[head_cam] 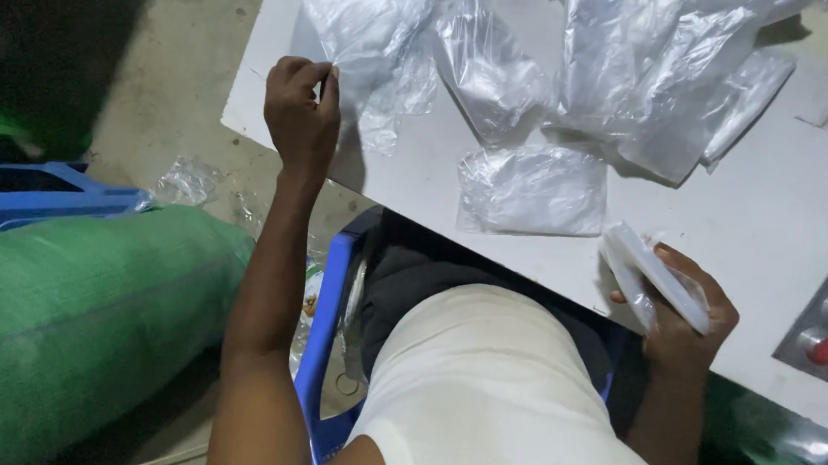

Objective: Folding and organizing small plastic bags on a factory work table

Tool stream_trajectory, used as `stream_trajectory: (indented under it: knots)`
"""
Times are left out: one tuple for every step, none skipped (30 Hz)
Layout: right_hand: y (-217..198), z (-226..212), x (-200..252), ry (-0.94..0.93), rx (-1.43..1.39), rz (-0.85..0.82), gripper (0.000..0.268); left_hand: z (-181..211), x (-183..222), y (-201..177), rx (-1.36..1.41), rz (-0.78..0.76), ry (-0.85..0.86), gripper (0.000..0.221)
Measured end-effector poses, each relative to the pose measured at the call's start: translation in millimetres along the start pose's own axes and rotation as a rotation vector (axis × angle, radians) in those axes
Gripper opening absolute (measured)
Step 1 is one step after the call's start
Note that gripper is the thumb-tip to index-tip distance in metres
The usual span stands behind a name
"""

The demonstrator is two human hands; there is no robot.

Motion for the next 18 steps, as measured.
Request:
stream_trajectory:
  knots:
    - [5.5, -1.6, 0.7, 0.017, -0.010, -0.021, 0.036, 17.8, 0.3, -5.8, -0.051, 0.040, 0.096, 0.005]
    - [10.8, -3.2, 1.4, 0.034, -0.021, -0.042, 0.032, 35.8, 1.4, -11.2, -0.102, 0.079, 0.192, 0.005]
    - [10.5, 0.2, 1.0, 0.038, -0.021, -0.034, 0.032, 52.4, 2.9, -13.0, -0.098, 0.073, 0.196, 0.005]
    - [13.5, 5.7, 0.7, 0.072, -0.021, -0.070, 0.038, 73.1, 5.1, -14.7, -0.109, 0.071, 0.248, 0.006]
    - [15.5, 10.8, 0.7, 0.105, -0.021, -0.101, 0.045, 94.5, 6.5, -14.8, -0.114, 0.067, 0.303, 0.008]
    - [15.9, 7.5, -3.3, 0.108, -0.022, -0.088, 0.045, 110.8, 13.7, -7.2, -0.105, 0.059, 0.309, 0.008]
    - [11.8, 6.0, -6.4, 0.127, 0.036, -0.025, 0.040, 126.7, 22.3, 2.9, -0.007, -0.014, 0.313, 0.007]
    - [7.3, 4.5, -9.3, 0.146, 0.093, 0.038, 0.036, 143.2, 31.8, 12.8, 0.091, -0.089, 0.317, 0.006]
    - [-2.2, 10.1, -17.1, 0.151, 0.096, 0.054, 0.036, 162.2, 36.9, 19.6, 0.104, -0.099, 0.321, 0.006]
    - [-20.3, 13.4, -24.4, 0.128, 0.067, 0.174, 0.034, 178.5, 41.7, 30.7, 0.261, -0.183, 0.272, 0.003]
    - [-38.8, 17.7, -30.2, 0.105, 0.038, 0.295, 0.032, 195.6, 47.6, 42.4, 0.416, -0.270, 0.222, 0.003]
    - [-55.7, 18.1, -32.5, 0.110, 0.040, 0.312, 0.032, 206.7, 52.2, 51.9, 0.427, -0.283, 0.227, 0.003]
    - [-73.1, 2.9, -34.1, -0.062, 0.130, 0.332, 0.029, 210.0, 58.1, 71.4, 0.652, -0.410, 0.053, 0.010]
    - [-89.2, -12.3, -33.1, -0.233, 0.223, 0.349, 0.027, 216.2, 67.5, 91.6, 0.870, -0.540, -0.127, 0.018]
    - [-94.5, -25.5, -27.1, -0.228, 0.231, 0.369, 0.027, 218.5, 75.9, 104.4, 0.883, -0.558, -0.123, 0.018]
    - [-90.0, -51.5, -19.5, -0.390, 0.331, 0.308, 0.029, 212.6, 92.8, 129.5, 1.119, -0.674, -0.405, 0.018]
    - [-82.8, -75.8, -12.2, -0.552, 0.431, 0.243, 0.032, 211.3, 112.5, 153.7, 1.338, -0.783, -0.700, 0.018]
    - [-74.5, -80.4, -9.4, -0.549, 0.440, 0.262, 0.032, 214.7, 109.3, 154.5, 1.345, -0.803, -0.696, 0.018]
Point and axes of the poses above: each hand's wrist, its own x-axis away from the middle knuckle, its own y-axis out of the palm, z = x × y, the point moved 8 cm from there along -x, towards the middle knuckle, and after that the axes turned 5 degrees about x, right-handed, at the moved point
